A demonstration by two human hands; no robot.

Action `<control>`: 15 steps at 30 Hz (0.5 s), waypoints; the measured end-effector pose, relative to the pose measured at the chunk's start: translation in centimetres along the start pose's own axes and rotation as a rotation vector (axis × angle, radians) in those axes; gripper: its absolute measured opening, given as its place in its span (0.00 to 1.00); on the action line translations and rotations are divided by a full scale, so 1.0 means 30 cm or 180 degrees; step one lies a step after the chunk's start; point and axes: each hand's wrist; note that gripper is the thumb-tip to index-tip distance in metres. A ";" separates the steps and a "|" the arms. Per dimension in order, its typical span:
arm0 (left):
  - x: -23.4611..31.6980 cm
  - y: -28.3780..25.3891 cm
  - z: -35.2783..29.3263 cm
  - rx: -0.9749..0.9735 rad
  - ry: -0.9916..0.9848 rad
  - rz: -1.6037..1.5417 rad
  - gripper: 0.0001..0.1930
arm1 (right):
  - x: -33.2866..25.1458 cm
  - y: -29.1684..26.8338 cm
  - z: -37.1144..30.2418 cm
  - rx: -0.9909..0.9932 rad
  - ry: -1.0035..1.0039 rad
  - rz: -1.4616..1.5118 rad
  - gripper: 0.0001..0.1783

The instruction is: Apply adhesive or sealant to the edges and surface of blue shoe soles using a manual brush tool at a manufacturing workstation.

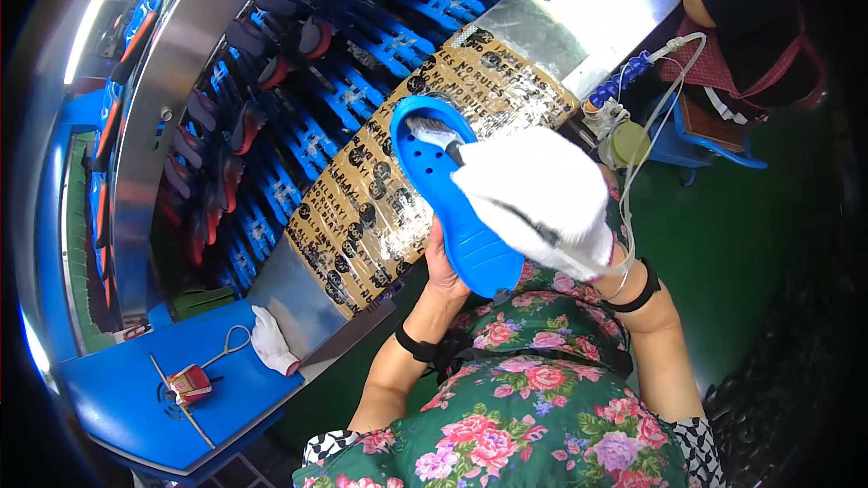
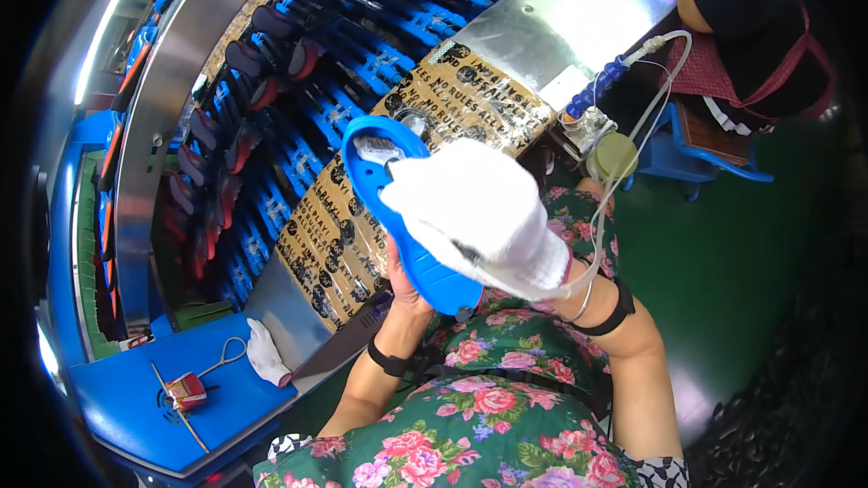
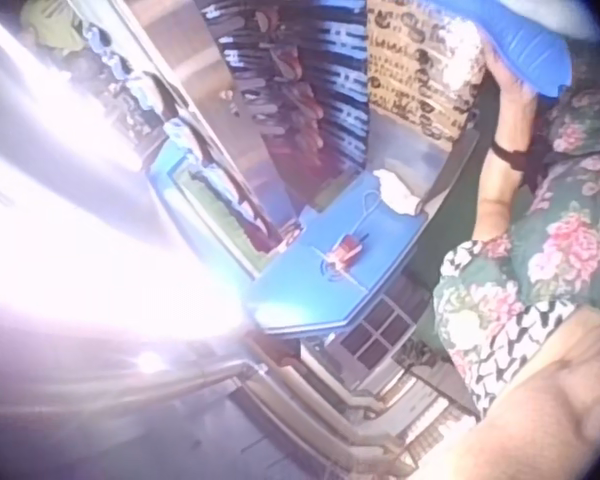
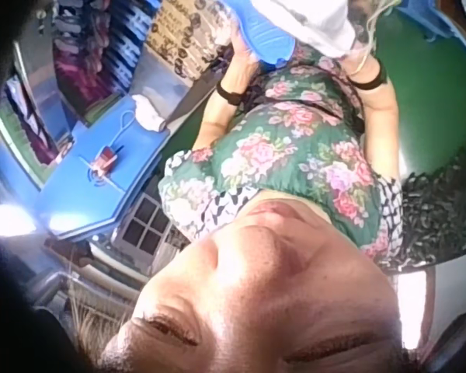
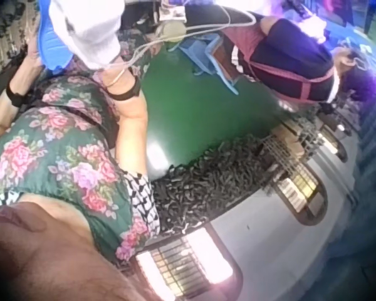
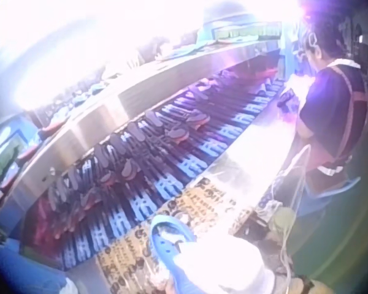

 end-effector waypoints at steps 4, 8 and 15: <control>-0.006 -0.070 -0.010 -0.0226 -0.0096 0.0086 0.43 | -0.009 0.046 -0.094 -0.0416 -0.0046 0.0327 0.17; 0.014 0.017 0.022 -0.0502 0.0032 -0.0185 0.43 | -0.015 0.022 -0.061 -0.0088 0.0836 0.1013 0.12; 0.026 0.058 0.077 -0.0329 0.0205 0.0032 0.53 | -0.024 0.044 -0.104 -0.0170 0.0383 0.0577 0.12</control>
Point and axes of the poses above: each hand's wrist, its own z-axis towards the middle knuckle, its own y-axis out of the palm, x = y × z, and after that the axes turned 5 degrees about y, right-handed
